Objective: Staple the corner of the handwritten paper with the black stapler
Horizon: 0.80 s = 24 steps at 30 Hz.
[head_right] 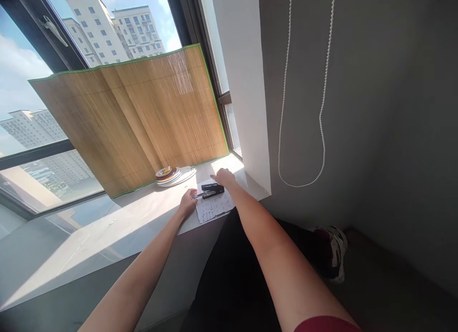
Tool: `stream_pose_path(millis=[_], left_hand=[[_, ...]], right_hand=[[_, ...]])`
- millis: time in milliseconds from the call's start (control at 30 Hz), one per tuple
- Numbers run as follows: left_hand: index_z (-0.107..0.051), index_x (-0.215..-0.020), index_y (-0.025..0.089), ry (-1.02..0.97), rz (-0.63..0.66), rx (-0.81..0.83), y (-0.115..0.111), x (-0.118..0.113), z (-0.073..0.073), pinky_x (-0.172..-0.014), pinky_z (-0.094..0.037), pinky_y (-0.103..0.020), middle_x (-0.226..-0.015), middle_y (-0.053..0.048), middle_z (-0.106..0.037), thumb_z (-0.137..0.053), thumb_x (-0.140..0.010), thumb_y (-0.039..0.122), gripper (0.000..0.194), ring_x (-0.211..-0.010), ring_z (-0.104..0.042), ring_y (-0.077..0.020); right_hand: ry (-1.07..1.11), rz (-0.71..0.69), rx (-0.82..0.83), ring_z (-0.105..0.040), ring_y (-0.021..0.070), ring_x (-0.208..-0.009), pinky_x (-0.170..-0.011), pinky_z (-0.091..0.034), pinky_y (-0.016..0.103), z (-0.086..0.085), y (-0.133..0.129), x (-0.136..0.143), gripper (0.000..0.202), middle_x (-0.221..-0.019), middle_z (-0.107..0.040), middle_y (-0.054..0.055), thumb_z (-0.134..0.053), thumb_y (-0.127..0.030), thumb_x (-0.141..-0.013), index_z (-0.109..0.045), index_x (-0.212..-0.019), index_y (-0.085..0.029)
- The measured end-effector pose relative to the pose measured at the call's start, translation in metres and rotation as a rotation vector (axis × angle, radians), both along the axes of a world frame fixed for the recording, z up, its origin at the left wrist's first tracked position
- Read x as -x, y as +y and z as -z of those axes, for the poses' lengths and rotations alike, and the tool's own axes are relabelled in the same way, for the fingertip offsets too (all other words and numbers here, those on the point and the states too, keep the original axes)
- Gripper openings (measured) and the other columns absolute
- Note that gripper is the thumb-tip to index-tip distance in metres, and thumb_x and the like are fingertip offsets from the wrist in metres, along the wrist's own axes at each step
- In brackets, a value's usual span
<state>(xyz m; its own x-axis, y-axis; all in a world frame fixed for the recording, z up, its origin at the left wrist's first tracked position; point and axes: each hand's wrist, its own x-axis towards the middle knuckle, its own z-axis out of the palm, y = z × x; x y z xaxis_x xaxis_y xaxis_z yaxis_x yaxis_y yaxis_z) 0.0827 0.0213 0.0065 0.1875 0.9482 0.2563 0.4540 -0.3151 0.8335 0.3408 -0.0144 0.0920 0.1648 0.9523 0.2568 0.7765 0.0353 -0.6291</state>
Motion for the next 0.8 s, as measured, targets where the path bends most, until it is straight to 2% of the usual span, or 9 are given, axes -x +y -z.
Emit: stream_pose_path(millis=[67,167,333,467,567,667,800], left_hand=[[-0.063,-0.109,0.021,0.007,0.009,-0.007,-0.002,-0.001,-0.002,-0.115,-0.055,-0.045,-0.128,-0.013,-0.077,-0.068,-0.064,0.001,0.05,-0.133,-0.072,-0.0288],[-0.065,-0.108,0.021,0.032,0.012,-0.018,-0.009,-0.002,-0.007,-0.114,-0.055,-0.046,-0.124,-0.012,-0.078,-0.069,-0.065,0.001,0.047,-0.128,-0.074,-0.0291],[-0.065,-0.101,0.022,0.057,-0.01,-0.03,-0.017,-0.006,-0.014,-0.115,-0.053,-0.05,-0.118,-0.011,-0.079,-0.07,-0.066,0.002,0.04,-0.125,-0.074,-0.0323],[-0.065,-0.101,0.021,-0.008,-0.028,-0.008,-0.019,-0.008,-0.015,-0.117,-0.051,-0.053,-0.121,-0.013,-0.077,-0.069,-0.065,0.003,0.041,-0.127,-0.072,-0.0352],[-0.065,-0.109,0.021,-0.121,-0.066,-0.009,-0.02,-0.007,-0.016,-0.121,-0.049,-0.056,-0.133,-0.015,-0.073,-0.071,-0.067,0.007,0.045,-0.14,-0.065,-0.0383],[-0.063,-0.118,0.022,-0.301,-0.085,-0.017,-0.021,-0.001,-0.019,-0.126,-0.048,-0.052,-0.146,-0.015,-0.067,-0.069,-0.078,0.014,0.042,-0.149,-0.059,-0.0342],[-0.062,-0.117,0.021,-0.558,-0.059,0.088,-0.02,0.011,-0.021,-0.12,-0.056,-0.047,-0.141,-0.018,-0.07,-0.061,-0.095,0.027,0.023,-0.14,-0.069,-0.0308]], right_hand=[[-0.01,-0.1,0.031,-0.074,0.0241,-0.092,-0.077,-0.055,0.029,0.001,0.003,0.008,0.035,-0.091,-0.08,0.008,-0.086,-0.056,-0.087,-0.084,-0.085,-0.022],[-0.031,-0.163,0.042,-0.072,0.0248,-0.109,-0.084,-0.054,0.026,0.015,-0.006,0.017,0.042,-0.111,-0.082,0.007,-0.097,-0.052,-0.076,-0.084,-0.104,-0.023],[-0.051,-0.179,0.019,-0.073,0.0229,-0.105,-0.083,-0.051,0.025,0.039,-0.024,0.019,0.03,-0.105,-0.081,0.004,-0.093,-0.026,-0.079,-0.082,-0.107,-0.023],[-0.047,-0.146,-0.032,-0.073,0.0242,-0.102,-0.084,-0.052,0.028,0.037,-0.024,0.017,0.027,-0.106,-0.081,0.006,-0.092,-0.026,-0.082,-0.082,-0.107,-0.023],[-0.046,-0.123,-0.115,-0.073,0.025,-0.106,-0.087,-0.054,0.03,0.031,-0.024,0.018,0.025,-0.113,-0.081,0.008,-0.086,-0.027,-0.089,-0.08,-0.113,-0.022],[-0.054,-0.119,-0.202,-0.07,0.0267,-0.115,-0.091,-0.056,0.033,0.027,-0.029,0.019,0.023,-0.118,-0.08,0.011,-0.079,-0.021,-0.094,-0.078,-0.117,-0.021],[-0.09,-0.194,-0.314,-0.064,0.0283,-0.128,-0.109,-0.051,0.042,0.027,-0.04,0.027,0.028,-0.123,-0.08,0.01,-0.072,-0.01,-0.096,-0.079,-0.121,-0.022]])
